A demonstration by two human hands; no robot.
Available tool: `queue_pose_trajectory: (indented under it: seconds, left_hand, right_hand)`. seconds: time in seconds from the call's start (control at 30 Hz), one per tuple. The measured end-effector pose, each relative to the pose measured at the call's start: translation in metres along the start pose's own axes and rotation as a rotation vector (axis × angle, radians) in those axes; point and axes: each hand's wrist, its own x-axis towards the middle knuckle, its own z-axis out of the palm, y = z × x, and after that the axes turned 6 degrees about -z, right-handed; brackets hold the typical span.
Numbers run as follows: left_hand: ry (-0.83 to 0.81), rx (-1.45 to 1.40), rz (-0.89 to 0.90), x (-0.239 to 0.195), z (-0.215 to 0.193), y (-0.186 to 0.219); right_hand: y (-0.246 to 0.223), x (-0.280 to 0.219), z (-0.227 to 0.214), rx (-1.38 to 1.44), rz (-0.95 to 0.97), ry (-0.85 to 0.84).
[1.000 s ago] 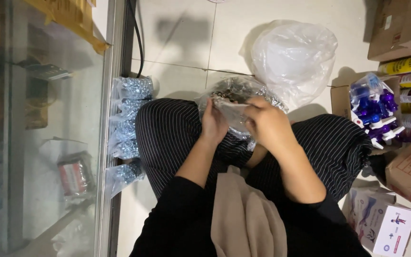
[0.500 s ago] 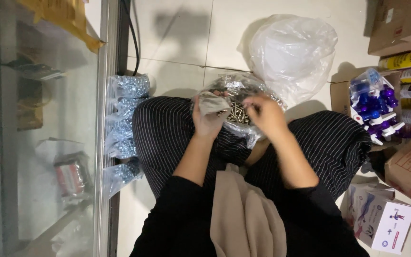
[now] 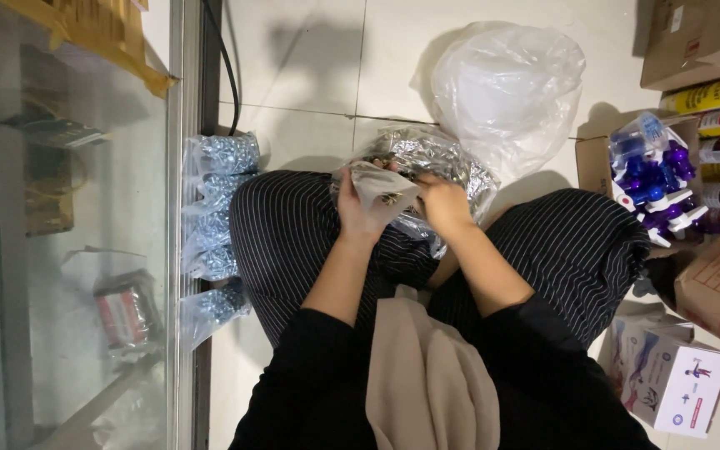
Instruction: Packaging small metal screws into individual plastic bags from a bulk supply on the floor.
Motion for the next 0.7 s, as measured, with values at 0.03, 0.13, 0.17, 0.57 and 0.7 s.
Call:
queue_pose_trajectory:
  seconds: [0.03, 0.13, 0.17, 0.57, 0.7]
  left_hand:
    - [-0.001, -0.001, -0.001, -0.006, 0.008, -0.002]
    - [0.01, 0.0, -0.01, -0.019, 0.024, -0.006]
    - [0.047, 0.056, 0.013, -0.02, 0.024, -0.007]
    - [0.103, 0.218, 0.096, 0.003, -0.007, -0.005]
    - [0.109, 0.304, 0.097, -0.004, 0.004, -0.009]
  right_hand:
    - [-0.005, 0.002, -0.013, -0.002, 0.0, -0.001]
    - [-0.012, 0.01, -0.041, 0.229, 0.067, 0.16]
    - [-0.008, 0.013, -0.043, 0.242, 0.086, 0.217]
    - [-0.044, -0.001, -0.187, 0.627, -0.183, 0.583]
    - [-0.076, 0.027, -0.18, 0.37, -0.473, 0.537]
